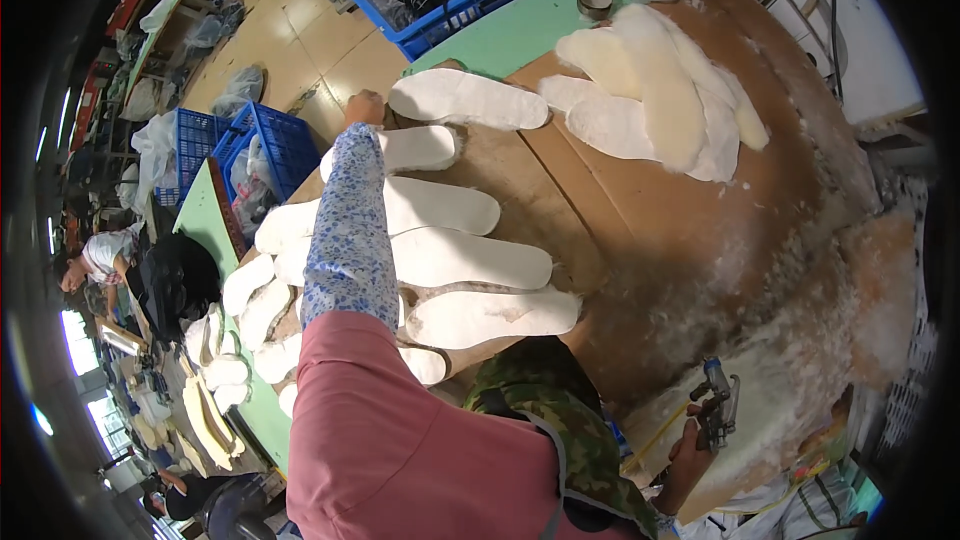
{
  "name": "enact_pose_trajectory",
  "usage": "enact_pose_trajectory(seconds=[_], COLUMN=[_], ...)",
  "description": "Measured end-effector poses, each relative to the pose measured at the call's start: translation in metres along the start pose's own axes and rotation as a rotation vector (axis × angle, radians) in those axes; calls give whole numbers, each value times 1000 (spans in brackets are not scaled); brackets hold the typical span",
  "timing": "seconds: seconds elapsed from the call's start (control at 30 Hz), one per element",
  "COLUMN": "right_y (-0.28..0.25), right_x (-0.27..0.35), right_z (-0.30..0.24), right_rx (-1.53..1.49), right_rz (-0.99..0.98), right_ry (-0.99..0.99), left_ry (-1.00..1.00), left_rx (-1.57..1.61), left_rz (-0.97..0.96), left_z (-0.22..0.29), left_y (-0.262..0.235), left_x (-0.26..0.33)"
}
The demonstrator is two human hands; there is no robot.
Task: The person is using a spray gun to apply a coating or adhesive to white shoe insole components laid out on a table.
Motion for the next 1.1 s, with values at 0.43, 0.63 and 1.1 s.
enact_pose_trajectory(seconds=[0.43, 0.63, 1.1], right_y=[1, 6, 13], right_x=[-4, -9, -15], right_z=[2, 7, 7], right_rx=[6, -6, 23], right_rz=[59, 32, -7], right_ry=[68, 67, 41], left_ry=[77, -151, 121], left_rx=[-114, -251, -129], left_rz=[-166, -86, -327], left_z=[-15, -50, -52], left_y=[18, -15, 24], left_x=[2, 6, 6])
Point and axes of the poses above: each hand's wrist, its own x-axis away from the middle knuckle, its own y-axis out of the palm, z = x × y, the point moved 10 cm from there along -x, towards the middle knuckle, and after that the axes turned 9 degrees about z, right-handed, at the moved point
